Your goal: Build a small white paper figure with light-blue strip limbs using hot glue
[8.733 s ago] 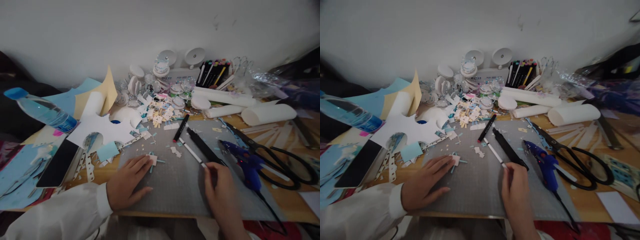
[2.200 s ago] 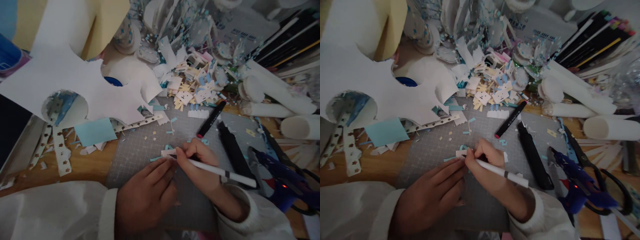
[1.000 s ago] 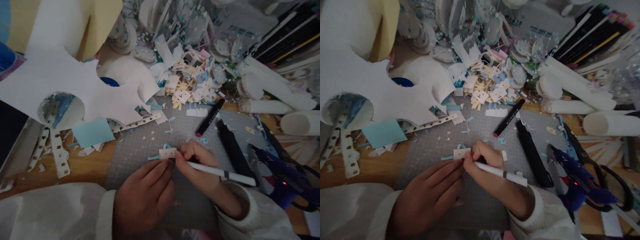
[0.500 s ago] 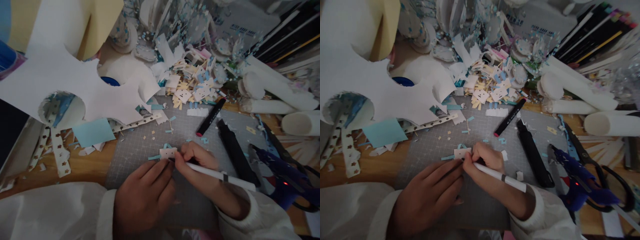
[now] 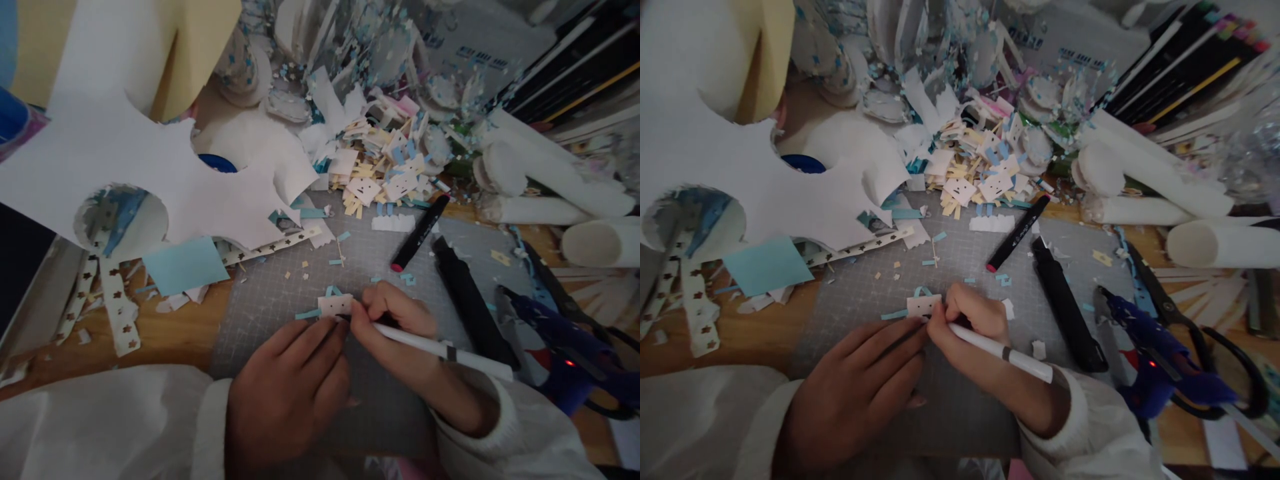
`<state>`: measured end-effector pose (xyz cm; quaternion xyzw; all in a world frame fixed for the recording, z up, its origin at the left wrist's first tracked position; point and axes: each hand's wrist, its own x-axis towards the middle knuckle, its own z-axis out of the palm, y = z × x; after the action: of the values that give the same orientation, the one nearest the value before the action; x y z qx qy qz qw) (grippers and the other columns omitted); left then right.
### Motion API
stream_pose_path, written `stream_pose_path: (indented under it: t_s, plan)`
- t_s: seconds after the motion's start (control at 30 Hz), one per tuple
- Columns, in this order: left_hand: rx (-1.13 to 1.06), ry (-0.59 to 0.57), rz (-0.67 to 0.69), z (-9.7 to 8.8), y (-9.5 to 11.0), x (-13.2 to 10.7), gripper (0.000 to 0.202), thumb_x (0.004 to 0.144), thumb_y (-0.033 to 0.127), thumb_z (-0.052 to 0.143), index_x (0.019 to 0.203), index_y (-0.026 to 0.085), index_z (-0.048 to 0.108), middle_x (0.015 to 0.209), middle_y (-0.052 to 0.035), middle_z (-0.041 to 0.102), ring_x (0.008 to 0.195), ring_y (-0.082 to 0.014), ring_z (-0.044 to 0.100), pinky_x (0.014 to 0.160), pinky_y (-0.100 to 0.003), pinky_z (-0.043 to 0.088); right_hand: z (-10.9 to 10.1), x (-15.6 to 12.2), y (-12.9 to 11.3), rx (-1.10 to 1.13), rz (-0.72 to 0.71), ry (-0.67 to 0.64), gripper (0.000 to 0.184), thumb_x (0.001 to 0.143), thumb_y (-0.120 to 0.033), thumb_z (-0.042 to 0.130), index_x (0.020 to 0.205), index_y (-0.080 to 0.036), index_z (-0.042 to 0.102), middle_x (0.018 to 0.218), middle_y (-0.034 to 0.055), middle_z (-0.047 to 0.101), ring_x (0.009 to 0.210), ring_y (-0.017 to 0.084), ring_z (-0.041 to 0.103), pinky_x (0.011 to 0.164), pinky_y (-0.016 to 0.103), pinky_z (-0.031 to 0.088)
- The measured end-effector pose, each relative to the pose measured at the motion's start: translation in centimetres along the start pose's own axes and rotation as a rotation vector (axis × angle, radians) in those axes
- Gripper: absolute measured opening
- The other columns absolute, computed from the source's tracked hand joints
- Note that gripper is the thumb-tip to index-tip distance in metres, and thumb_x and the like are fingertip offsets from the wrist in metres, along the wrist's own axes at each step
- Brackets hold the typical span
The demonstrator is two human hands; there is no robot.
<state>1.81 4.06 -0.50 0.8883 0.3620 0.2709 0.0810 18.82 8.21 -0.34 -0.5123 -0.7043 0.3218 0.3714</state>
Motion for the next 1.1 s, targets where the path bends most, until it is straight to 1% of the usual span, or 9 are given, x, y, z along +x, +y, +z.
stream_pose_path:
  t_s: [0.1,0.2,0.3,0.37,0.43,0.5,0.67,0.83,1.1]
  plan:
    - [-0.005,-0.006,0.005,0.0,-0.1,0.0,0.03,0.1,0.029,0.041,0.088,0.013,0.064,0.11,-0.0103,0.072,0.108,-0.0239,0.063,0.092,-0.038,0.046,-0.1,0.1,0.2,0.045,0.02,0.01,0.034,0.08,-0.009,0.058,0.06,-0.021,0.033,0.055,-0.0078,0.036,0.048,0.006,0.032,0.045,0.021,0.028]
    - [-0.035,0.021,0.011,-0.3,-0.1,0.1,0.029,0.1,0.029,0.042,0.088,0.013,0.063,0.111,-0.0088,0.072,0.106,-0.0233,0.063,0.09,-0.038,0.045,-0.5,0.6,0.7,0.267,0.153,0.047,0.034,0.083,-0.015,0.059,0.061,-0.021,0.034,0.055,-0.0077,0.038,0.048,0.007,0.033,0.044,0.021,0.029]
    - [-0.158,0.132,0.025,-0.9,-0.2,0.4,0.028,0.1,0.029,0.043,0.083,0.014,0.061,0.091,-0.004,0.074,0.091,-0.0174,0.065,0.088,-0.033,0.045,-0.9,1.2,1.1,0.587,0.303,0.109,0.034,0.086,-0.026,0.061,0.065,-0.022,0.035,0.056,-0.009,0.037,0.044,0.006,0.03,0.041,0.019,0.027]
    - [-0.273,0.182,0.01,-1.3,-0.3,0.6,0.035,0.102,0.033,0.037,0.077,0.016,0.056,0.073,-0.0007,0.069,0.074,-0.0139,0.062,0.08,-0.03,0.046,-1.0,1.3,1.3,0.653,0.305,0.127,0.031,0.085,-0.03,0.065,0.068,-0.023,0.04,0.057,-0.0093,0.038,0.045,0.006,0.031,0.042,0.019,0.029]
    - [-0.373,0.159,-0.059,-1.5,-0.5,0.6,0.041,0.103,0.037,0.028,0.074,0.018,0.05,0.065,0.0003,0.06,0.065,-0.0133,0.054,0.068,-0.029,0.043,-1.1,1.2,1.2,0.633,0.269,0.135,0.023,0.083,-0.032,0.069,0.074,-0.023,0.049,0.062,-0.0075,0.045,0.05,0.007,0.039,0.046,0.02,0.034]
    - [-0.456,0.14,-0.158,-1.6,-0.9,0.6,0.039,0.102,0.038,0.026,0.076,0.019,0.047,0.068,-0.0009,0.055,0.066,-0.0148,0.05,0.063,-0.03,0.039,-1.2,1.0,1.0,0.652,0.252,0.13,0.019,0.081,-0.035,0.07,0.081,-0.023,0.056,0.068,-0.0053,0.052,0.056,0.008,0.045,0.05,0.021,0.037]
    - [-0.581,0.035,-0.374,-1.8,-1.8,0.8,0.024,0.101,0.025,0.026,0.088,0.021,0.047,0.086,-0.0042,0.054,0.082,-0.0178,0.049,0.074,-0.031,0.038,-1.2,0.4,0.2,0.904,0.261,0.022,0.025,0.086,-0.041,0.065,0.077,-0.022,0.052,0.058,-0.007,0.049,0.047,0.007,0.04,0.045,0.02,0.031]
    - [-0.522,-0.02,-0.258,-1.9,-2.2,1.1,0.025,0.103,0.027,0.029,0.087,0.02,0.047,0.083,-0.0016,0.053,0.08,-0.017,0.048,0.075,-0.03,0.034,-1.0,0.0,0.1,0.96,0.222,-0.042,0.036,0.083,-0.036,0.07,0.066,-0.021,0.041,0.057,-0.0079,0.045,0.047,0.006,0.035,0.044,0.019,0.026]
    - [-0.454,-0.052,-0.131,-1.8,-2.3,1.5,0.031,0.102,0.035,0.031,0.083,0.018,0.049,0.081,-0.0032,0.058,0.078,-0.0174,0.049,0.073,-0.031,0.03,-1.2,0.0,-0.3,0.843,0.203,-0.049,0.041,0.082,-0.039,0.069,0.061,-0.02,0.039,0.054,-0.0071,0.044,0.048,0.007,0.035,0.046,0.02,0.028]
